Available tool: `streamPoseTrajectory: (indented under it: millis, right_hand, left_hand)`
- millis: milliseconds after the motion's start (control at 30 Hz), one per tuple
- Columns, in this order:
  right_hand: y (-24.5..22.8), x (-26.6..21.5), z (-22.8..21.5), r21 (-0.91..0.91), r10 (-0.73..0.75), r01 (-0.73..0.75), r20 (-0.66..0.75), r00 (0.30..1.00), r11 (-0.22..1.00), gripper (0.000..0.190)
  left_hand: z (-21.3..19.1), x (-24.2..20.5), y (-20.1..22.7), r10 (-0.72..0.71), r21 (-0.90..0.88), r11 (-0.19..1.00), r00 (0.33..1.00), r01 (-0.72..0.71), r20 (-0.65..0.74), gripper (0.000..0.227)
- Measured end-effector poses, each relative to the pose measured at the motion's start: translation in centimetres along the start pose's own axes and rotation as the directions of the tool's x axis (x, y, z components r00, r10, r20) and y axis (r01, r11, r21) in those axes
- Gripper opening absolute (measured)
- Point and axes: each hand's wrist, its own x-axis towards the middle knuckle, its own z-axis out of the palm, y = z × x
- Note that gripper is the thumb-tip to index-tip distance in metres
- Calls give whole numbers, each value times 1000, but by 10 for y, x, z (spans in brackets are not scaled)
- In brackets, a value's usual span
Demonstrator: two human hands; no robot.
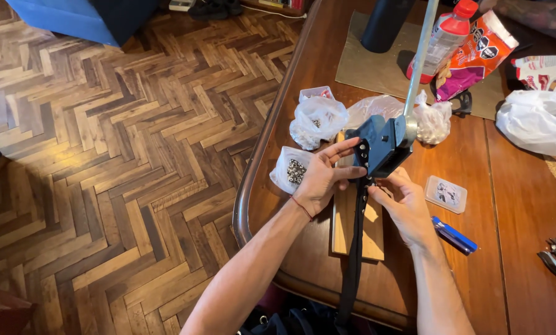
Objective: Attaching metal studs to a leather strap using a manual hand press
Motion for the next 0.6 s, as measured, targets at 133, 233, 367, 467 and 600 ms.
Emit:
streamPoseTrajectory:
  millis: [133, 233, 367, 467, 600]
  right_hand:
    - [16, 7, -13, -127, -44, 47, 28, 999, 991, 29]
    - [9, 9, -15, -136, -55, 60, 39, 998, 989, 20]
    - [-14, 9, -9, -162, -69, 74, 38, 997, 984, 19]
    - [-7, 9, -10, -156, -66, 71, 39, 997, 985, 19]
    - [8, 10, -1, -29, -39, 36, -78, 996, 999, 14]
  left_hand:
    - [0, 0, 0, -27, -37, 999, 1000, 27, 2, 82]
    - [-7, 5, -9, -17, -65, 998, 1000, 19, 17, 81]
    - [-4, 4, -8, -21, -67, 998, 1000, 21, 14, 80]
    - [4, -2, 0, -11, -34, 999, 1000, 11, -13, 79]
    - [9, -12, 22, 128, 389, 918, 986, -78, -103, 80]
